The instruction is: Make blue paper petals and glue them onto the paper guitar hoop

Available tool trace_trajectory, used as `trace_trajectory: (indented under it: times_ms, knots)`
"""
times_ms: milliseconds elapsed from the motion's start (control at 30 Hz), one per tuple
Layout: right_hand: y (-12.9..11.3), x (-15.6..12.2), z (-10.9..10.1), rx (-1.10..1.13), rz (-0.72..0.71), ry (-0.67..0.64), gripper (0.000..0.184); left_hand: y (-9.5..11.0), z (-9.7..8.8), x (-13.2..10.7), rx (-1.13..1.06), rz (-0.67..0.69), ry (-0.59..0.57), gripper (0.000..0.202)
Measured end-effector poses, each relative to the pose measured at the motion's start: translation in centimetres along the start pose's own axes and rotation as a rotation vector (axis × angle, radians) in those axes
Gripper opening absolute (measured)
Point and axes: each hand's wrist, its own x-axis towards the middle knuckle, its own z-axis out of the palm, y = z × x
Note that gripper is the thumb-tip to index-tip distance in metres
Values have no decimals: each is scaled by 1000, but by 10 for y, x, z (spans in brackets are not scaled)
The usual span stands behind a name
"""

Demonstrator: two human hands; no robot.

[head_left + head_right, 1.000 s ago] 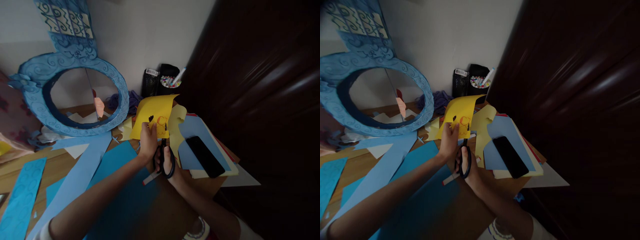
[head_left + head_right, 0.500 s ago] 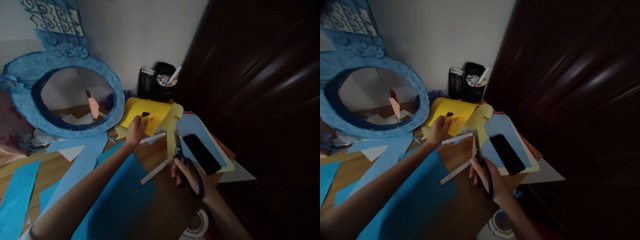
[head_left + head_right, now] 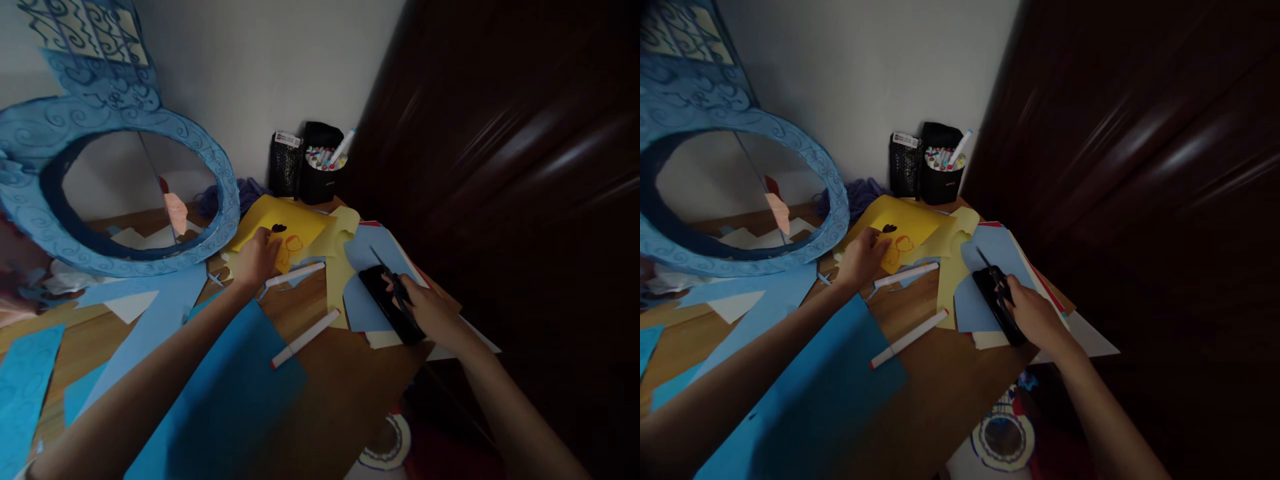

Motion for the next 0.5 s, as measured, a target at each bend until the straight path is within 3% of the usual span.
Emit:
trace_trajectory:
  times_ms: [233,400,500]
  knots:
    - [-41,7,11,213,-54,-72,23,0,-5,2,-96,-7,37,11]
    - [-81,-4,36,119,-169,-173,10,-11,-6,9,-182,-19,33,17]
    - [-98,-12,50,107,-233,-190,19,-16,-8,9,-220,-21,30,19]
